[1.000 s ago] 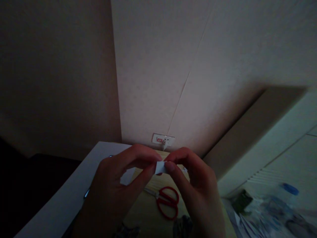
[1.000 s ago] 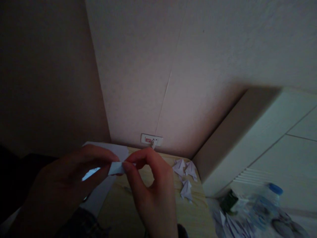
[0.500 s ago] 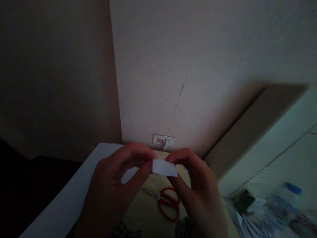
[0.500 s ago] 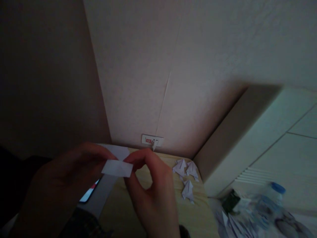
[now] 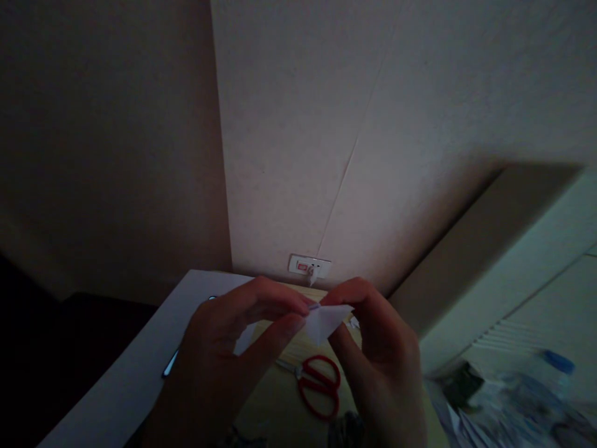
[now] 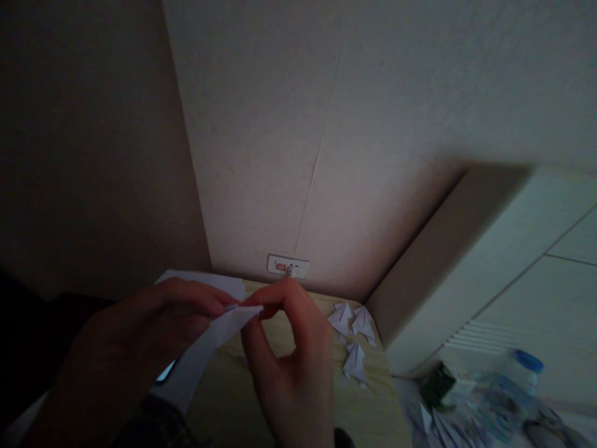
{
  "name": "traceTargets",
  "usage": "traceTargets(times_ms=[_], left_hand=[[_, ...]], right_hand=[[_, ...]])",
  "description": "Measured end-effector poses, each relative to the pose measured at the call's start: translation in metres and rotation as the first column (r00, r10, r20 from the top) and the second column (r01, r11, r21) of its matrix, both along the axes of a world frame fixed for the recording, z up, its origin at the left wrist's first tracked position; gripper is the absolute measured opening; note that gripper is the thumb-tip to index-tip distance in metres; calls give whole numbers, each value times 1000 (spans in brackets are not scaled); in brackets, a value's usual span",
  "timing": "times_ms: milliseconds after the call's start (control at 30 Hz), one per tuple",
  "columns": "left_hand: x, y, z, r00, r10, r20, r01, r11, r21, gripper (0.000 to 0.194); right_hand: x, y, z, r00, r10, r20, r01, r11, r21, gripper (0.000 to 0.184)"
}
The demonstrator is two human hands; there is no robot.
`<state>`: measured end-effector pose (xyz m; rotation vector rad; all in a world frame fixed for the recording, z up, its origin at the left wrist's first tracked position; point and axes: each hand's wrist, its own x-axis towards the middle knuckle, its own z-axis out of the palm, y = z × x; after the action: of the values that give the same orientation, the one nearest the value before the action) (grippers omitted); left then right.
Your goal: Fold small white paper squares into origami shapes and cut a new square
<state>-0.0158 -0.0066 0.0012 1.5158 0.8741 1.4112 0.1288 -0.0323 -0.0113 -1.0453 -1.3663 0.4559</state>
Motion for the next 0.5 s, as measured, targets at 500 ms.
traceTargets(times_ms=[500], left_hand=[[-1,0,2,1000,-24,-9,23,997,-74,8]], right_hand=[[-2,-1,4,994,-28,110,21,998,64,15]])
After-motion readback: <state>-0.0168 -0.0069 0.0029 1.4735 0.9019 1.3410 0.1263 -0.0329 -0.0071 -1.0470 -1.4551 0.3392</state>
